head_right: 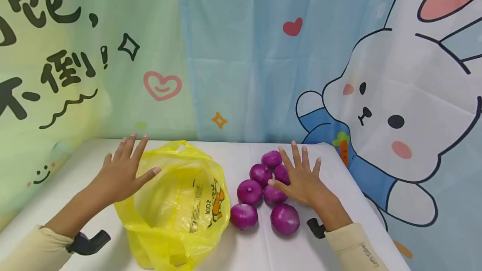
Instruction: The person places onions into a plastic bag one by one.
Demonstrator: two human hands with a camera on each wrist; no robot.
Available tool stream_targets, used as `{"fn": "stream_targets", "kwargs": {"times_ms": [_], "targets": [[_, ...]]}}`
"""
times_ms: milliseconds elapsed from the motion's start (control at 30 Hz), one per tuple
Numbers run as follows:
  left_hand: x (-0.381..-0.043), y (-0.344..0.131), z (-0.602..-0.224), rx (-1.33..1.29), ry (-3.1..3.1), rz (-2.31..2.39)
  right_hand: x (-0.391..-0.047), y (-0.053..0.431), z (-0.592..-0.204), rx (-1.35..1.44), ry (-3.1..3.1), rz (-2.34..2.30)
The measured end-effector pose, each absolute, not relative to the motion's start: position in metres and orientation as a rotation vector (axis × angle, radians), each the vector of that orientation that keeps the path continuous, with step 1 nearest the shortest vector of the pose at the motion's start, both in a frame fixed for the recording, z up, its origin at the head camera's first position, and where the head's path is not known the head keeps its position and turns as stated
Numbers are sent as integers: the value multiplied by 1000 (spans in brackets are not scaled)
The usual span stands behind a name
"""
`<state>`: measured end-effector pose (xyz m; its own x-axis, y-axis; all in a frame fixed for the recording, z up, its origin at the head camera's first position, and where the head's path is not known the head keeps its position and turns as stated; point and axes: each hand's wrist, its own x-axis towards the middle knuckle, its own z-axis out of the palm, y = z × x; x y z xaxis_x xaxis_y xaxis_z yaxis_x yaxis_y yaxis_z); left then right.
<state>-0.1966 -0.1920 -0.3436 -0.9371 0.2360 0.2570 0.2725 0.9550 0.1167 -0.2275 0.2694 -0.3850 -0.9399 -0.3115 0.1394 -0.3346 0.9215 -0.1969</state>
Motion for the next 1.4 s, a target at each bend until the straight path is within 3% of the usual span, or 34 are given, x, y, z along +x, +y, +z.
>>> {"fn": "stream_targets", "kwargs": {"times_ms": [200, 533, 1000, 1400], "targets": [[-192, -207, -329, -476, -2748, -440, -218, 273, -388, 667, -2903, 807], [-190, -229, -347, -479, -2617, -904, -191, 287, -397, 697, -2715, 1311], [-201, -248, -374, -288, -2639, -1741, -174, 305, -421, 757, -2718, 1532], [-202, -234, -393, -229, -2643, -1897, -167, 307, -438, 711, -2758, 1634]]}}
